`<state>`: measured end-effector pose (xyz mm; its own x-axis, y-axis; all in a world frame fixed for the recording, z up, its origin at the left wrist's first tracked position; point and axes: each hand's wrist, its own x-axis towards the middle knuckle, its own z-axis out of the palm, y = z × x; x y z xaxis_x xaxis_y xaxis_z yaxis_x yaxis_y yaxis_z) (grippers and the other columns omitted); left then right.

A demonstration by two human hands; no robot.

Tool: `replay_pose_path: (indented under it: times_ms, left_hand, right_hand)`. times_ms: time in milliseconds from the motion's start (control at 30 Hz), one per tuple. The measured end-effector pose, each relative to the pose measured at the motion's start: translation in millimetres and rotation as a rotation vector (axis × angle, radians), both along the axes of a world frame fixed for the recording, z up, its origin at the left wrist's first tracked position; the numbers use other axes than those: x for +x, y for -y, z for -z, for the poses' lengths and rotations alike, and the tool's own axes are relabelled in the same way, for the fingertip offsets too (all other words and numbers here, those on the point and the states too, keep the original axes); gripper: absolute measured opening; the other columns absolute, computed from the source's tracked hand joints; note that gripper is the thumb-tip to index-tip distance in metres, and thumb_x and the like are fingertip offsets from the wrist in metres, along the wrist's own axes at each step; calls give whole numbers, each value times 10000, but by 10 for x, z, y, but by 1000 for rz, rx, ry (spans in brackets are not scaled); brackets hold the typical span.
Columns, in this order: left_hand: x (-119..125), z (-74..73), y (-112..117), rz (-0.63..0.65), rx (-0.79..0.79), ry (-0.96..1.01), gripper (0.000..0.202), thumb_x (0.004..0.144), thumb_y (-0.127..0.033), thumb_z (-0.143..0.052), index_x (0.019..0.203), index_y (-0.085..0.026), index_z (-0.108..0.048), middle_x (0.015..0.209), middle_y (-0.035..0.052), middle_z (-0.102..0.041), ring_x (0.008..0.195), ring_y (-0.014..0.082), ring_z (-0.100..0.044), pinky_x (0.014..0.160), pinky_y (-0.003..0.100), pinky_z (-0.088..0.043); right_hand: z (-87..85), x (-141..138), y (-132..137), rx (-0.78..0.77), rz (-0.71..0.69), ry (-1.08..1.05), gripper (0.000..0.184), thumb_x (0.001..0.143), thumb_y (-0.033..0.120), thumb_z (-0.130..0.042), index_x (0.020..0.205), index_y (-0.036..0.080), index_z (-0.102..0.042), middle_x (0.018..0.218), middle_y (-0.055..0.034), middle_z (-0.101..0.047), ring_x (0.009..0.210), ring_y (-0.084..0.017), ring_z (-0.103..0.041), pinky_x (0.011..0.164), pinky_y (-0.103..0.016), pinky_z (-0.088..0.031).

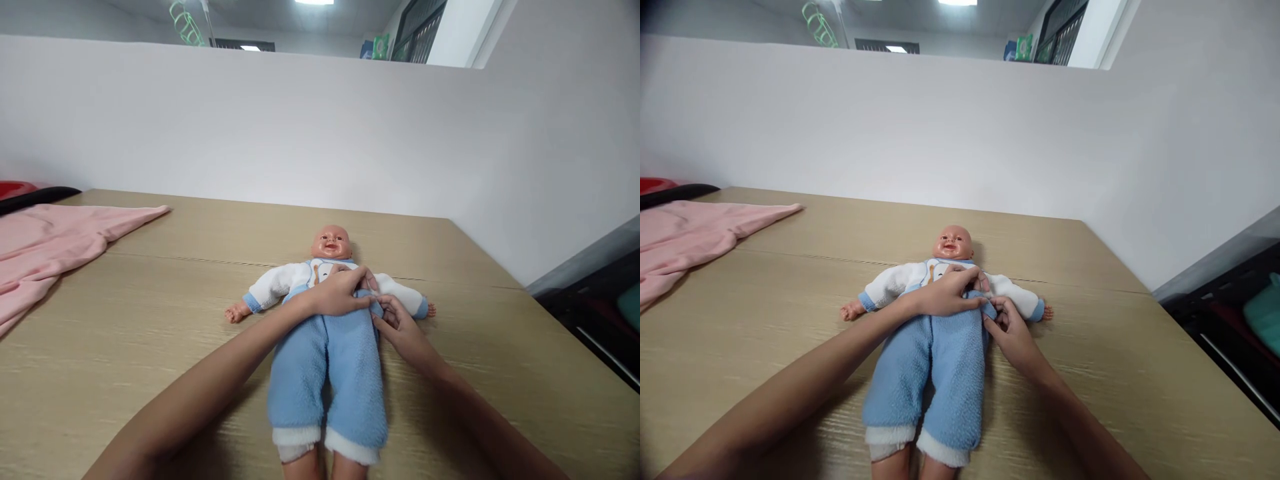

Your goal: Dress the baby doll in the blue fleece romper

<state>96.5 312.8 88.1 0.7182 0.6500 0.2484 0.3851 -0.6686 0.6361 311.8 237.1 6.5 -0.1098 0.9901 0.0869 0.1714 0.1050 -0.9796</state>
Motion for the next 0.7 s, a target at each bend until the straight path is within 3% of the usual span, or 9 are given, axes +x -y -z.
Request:
replay_pose_path:
  times_ms: [200, 300, 367, 433, 533, 700]
  left_hand:
    - [10, 21, 46, -63, 161, 54, 239, 958, -258, -654, 1192, -227, -614, 1119, 49, -713, 1102, 262, -603, 1019, 429, -442]
    - [15, -7, 76, -101, 244, 51, 231, 976, -239, -625, 1207, -231, -621, 1240, 85, -686, 1176, 289, -564, 1071, 458, -460]
    - [22, -24, 93, -117, 279, 40, 236, 991, -265, -629, 1224, -232, -624, 1254, 95, -676, 1195, 300, -557, 1096, 474, -463]
    - [30, -33, 105, -127, 290, 37, 240, 998, -298, -642, 1227, -230, -623, 1258, 99, -676, 1201, 304, -561, 1103, 477, -471]
    - [41, -21, 113, -123, 275, 31, 288, 995, -354, -672, 1246, -224, -617, 1267, 105, -685, 1193, 306, -581, 1094, 476, -486]
    - [50, 24, 108, -117, 256, 30, 527, 974, -437, -708, 1415, -198, -547, 1415, 142, -652, 1304, 335, -575, 1154, 501, -458]
  right_hand:
    - [-130, 288, -21, 302, 106, 548, 340, 984, 557, -683, 1135, 256, -635, 889, -23, -589, 748, -222, -573, 712, -372, -501]
    - [-275, 538, -86, 540, 207, 788, 305, 967, 492, -695, 1151, 253, -649, 1046, -91, -671, 958, -303, -645, 908, -465, -534]
    - [-334, 695, -136, 622, 182, 888, 377, 951, 465, -703, 1254, 252, -634, 1205, -128, -698, 1124, -354, -647, 1022, -522, -514]
    - [-338, 836, -184, 636, 93, 966, 499, 933, 454, -716, 1376, 254, -601, 1337, -143, -692, 1243, -385, -629, 1101, -557, -483]
    - [-280, 1014, -250, 562, 22, 988, 569, 909, 457, -730, 1423, 256, -590, 1368, -146, -708, 1248, -400, -657, 1093, -570, -498]
    - [-341, 1111, -255, 334, 10, 777, 462, 866, 493, -785, 1253, 259, -686, 1190, -102, -781, 1016, -343, -746, 851, -465, -610]
